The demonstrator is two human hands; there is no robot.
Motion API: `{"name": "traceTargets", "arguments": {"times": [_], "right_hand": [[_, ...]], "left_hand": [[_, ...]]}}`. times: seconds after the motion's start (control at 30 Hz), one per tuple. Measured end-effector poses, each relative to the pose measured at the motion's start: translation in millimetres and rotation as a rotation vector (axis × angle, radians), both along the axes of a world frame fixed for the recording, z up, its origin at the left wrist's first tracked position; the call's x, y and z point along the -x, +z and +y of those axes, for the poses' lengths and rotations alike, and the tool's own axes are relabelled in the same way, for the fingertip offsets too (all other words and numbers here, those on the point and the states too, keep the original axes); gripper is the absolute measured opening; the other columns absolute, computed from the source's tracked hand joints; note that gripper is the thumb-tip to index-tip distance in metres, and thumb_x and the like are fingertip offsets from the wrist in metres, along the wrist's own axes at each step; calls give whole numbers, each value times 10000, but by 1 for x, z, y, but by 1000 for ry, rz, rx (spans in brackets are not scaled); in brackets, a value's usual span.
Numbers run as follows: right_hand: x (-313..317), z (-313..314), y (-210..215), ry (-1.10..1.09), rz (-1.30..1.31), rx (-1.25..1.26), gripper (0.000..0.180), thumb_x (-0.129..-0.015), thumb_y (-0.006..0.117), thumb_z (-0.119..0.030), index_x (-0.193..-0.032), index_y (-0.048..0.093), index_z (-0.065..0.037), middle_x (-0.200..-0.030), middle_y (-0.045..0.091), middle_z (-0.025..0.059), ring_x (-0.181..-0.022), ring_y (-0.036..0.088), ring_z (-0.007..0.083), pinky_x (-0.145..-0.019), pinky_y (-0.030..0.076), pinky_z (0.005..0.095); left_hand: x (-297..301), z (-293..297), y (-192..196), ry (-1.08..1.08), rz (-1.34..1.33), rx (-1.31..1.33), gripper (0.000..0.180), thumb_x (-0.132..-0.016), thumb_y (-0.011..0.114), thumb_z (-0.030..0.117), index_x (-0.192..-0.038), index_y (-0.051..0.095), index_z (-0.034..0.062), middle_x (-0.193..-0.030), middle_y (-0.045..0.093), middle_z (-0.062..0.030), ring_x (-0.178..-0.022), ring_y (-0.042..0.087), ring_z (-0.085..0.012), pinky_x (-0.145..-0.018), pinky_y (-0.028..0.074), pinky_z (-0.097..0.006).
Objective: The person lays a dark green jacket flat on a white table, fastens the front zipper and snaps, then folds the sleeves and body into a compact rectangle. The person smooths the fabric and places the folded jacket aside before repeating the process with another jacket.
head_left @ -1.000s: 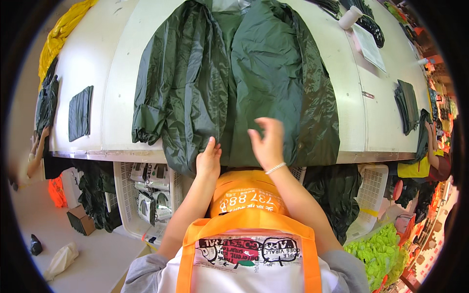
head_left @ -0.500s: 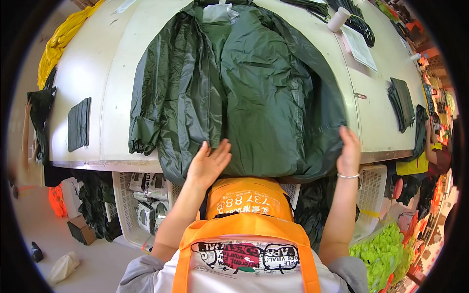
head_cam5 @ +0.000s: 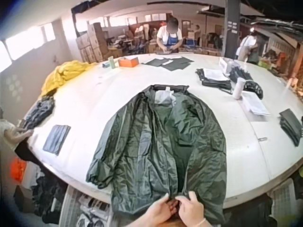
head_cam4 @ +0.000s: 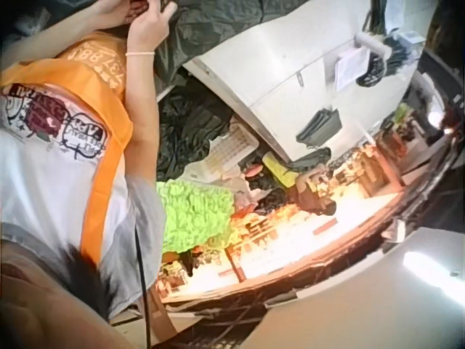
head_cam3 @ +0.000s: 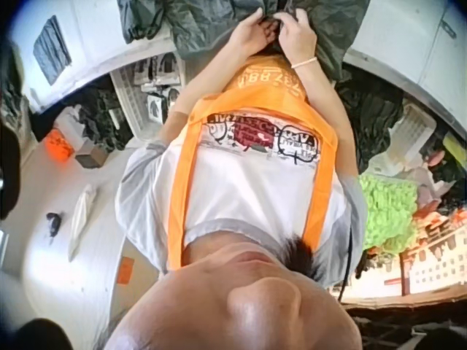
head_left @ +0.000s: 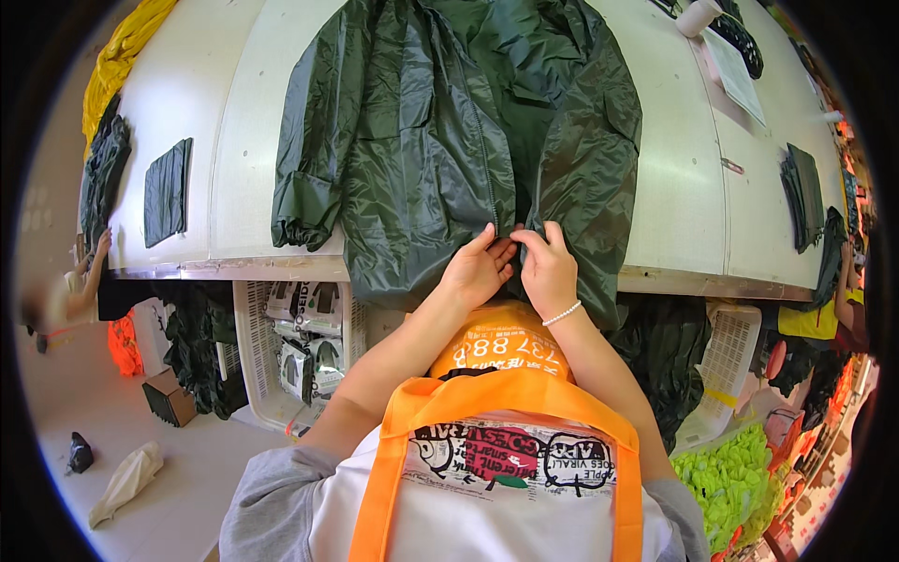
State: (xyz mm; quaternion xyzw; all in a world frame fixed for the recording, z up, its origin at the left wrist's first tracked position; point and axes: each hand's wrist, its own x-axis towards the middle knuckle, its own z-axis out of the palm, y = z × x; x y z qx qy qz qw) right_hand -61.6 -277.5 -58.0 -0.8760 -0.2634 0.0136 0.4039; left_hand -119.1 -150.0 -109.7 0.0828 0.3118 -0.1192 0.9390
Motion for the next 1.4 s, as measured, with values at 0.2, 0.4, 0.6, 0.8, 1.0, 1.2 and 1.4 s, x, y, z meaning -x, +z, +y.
{"name": "traceTargets", "arguments": {"times": [0.2, 0.4, 0.6, 0.8, 1.0, 1.2, 1.4], "right_hand": [[-2, 27, 10, -75, 151, 7, 110, -804, 655, -161, -831, 630, -58, -846, 551, 108, -690, 584, 296, -600, 471, 373], [-16, 18, -10, 28, 380, -225, 118, -790, 660, -107, -803, 614, 1, -791, 576, 114, -721, 572, 258, -649, 450, 338], [-13, 10, -13, 19, 359, -170, 188, -804, 632, -87, -974, 599, -13, -974, 616, 141, -883, 604, 298, -800, 463, 338], [1, 16, 11, 230, 291, 136, 584, -798, 576, -49, -1331, 337, -39, -1123, 595, 200, -1035, 565, 387, -861, 450, 403], [-34, -26, 27, 302, 496, -298, 220, -877, 585, -113, -1079, 619, -32, -917, 679, 92, -840, 632, 126, -775, 489, 256], [-147, -113, -92, -435, 454, 49, 355, -801, 673, -248, -1017, 622, 29, -931, 652, 210, -877, 634, 320, -778, 489, 390], [-208, -129, -43, -204, 472, 265, 303, -771, 677, -226, -900, 654, 47, -891, 644, 267, -879, 630, 380, -773, 481, 431]], "left_hand": [[3, -19, -4, 102, 88, -189, 228, -937, 515, 351, -1032, 581, 154, -1003, 602, 13, -966, 534, -127, -877, 393, -316], [2, -5, 7, 23, -62, 58, 321, -914, 516, 339, -1086, 552, 70, -1074, 589, -70, -1069, 501, -204, -945, 363, -346], [8, -2, -13, 56, 16, -370, 272, -898, 576, 277, -1044, 597, 48, -1105, 597, -55, -1040, 508, -170, -938, 361, -340], [4, 22, 14, 37, -215, -166, 277, -889, 589, 298, -1103, 589, 121, -1150, 558, -62, -1097, 467, -213, -940, 368, -417], [1, 37, 19, 239, 11, -321, 243, -912, 549, 224, -1098, 592, 74, -1119, 615, -121, -1042, 568, -275, -957, 417, -427], [-7, 26, 17, 261, 125, -341, 290, -882, 589, 225, -1116, 582, 53, -1159, 610, -112, -1085, 553, -290, -989, 393, -437], [-6, 15, -1, 170, 190, -308, 346, -881, 594, 224, -1182, 555, 58, -1201, 592, -114, -1120, 542, -290, -1019, 365, -439]]}}
